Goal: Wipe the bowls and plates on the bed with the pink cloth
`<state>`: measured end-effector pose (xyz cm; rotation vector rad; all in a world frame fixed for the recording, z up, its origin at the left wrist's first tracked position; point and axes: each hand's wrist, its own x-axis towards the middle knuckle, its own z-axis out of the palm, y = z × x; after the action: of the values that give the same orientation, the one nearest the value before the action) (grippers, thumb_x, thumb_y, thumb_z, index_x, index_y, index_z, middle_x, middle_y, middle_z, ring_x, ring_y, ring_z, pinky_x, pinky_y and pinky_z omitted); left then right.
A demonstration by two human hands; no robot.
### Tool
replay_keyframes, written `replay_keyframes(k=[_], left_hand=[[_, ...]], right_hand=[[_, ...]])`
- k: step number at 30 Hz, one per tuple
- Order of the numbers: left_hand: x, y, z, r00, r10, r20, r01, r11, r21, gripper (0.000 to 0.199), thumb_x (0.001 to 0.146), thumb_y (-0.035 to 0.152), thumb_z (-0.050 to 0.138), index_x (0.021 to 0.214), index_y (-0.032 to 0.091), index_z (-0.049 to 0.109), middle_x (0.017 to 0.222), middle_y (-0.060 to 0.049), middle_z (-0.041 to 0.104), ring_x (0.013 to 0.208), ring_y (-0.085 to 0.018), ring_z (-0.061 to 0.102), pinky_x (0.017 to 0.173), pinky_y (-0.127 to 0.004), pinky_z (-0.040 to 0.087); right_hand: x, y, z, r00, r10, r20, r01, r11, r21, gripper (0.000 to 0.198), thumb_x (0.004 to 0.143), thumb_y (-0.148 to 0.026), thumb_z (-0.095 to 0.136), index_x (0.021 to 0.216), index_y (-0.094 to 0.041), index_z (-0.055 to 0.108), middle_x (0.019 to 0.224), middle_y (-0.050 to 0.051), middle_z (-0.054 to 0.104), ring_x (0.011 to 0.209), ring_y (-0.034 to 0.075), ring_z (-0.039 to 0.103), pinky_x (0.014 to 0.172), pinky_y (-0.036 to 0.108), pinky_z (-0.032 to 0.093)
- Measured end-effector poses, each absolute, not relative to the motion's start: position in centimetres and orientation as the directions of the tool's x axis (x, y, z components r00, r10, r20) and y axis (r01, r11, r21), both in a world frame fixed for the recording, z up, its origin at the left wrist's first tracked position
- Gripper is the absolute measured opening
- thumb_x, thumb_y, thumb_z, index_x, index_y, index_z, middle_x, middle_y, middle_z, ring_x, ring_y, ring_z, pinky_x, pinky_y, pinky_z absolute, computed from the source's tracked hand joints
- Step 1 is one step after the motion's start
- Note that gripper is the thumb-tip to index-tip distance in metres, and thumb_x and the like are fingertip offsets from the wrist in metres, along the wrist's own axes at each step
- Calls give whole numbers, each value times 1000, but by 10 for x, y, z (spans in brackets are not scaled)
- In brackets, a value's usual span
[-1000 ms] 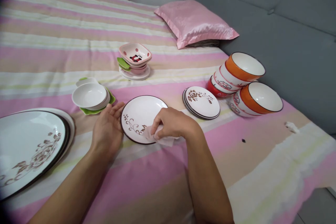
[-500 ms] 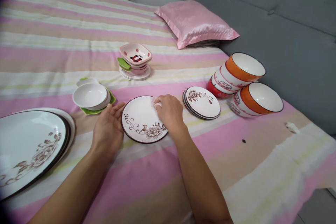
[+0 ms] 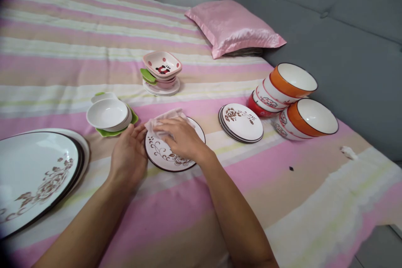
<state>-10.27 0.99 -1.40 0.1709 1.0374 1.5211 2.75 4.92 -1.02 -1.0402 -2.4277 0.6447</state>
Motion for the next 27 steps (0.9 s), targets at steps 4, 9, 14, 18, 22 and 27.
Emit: replay_keyframes(k=[4,9,14,18,22,27], left_hand=[[-103,10,-15,-282,842,-459,-723,128,679,23,88,33,45,86,15,60,85,-4,64,92,-17,62,84,-27,47],[-103,10,-14,-274,849,-452,-703,145,697,25,88,34,43,89,15,59,92,-6,65,94,-17,62,86,-28,47],[-102,9,-14,-277,858,-433,-694,134,708,26,88,36,43,89,15,59,100,-8,66,99,-19,62,89,-30,46],[-102,9,-15,-282,860,-425,-687,128,715,25,88,36,45,89,15,60,98,-8,67,99,-19,61,89,-30,46],[-102,9,-15,-286,860,-422,-686,124,717,25,87,36,45,89,16,60,97,-8,67,99,-19,61,89,-30,46],[-102,10,-14,-291,854,-432,-687,128,715,26,88,37,45,90,15,60,98,-8,67,100,-19,61,90,-30,46]], right_hand=[[28,44,-1,-719,686,114,454,587,-671,23,77,-14,61,95,-23,72,115,2,65,113,17,54,100,30,36],[40,41,12,-800,591,-110,437,446,-782,19,70,-12,67,84,-24,74,96,-2,71,104,16,59,93,25,40],[59,40,23,-754,565,-335,573,317,-756,18,67,-14,65,81,-21,74,84,-3,71,84,14,63,78,21,43],[69,39,27,-590,679,-436,752,268,-602,20,63,-18,66,80,-24,75,80,-3,71,74,14,61,63,21,41],[70,40,28,-361,838,-410,892,181,-414,19,63,-16,65,76,-27,74,83,0,70,68,14,59,56,23,37],[63,47,17,-203,964,-169,931,137,-337,21,71,-17,61,86,-28,71,96,1,69,89,20,60,75,29,42]])
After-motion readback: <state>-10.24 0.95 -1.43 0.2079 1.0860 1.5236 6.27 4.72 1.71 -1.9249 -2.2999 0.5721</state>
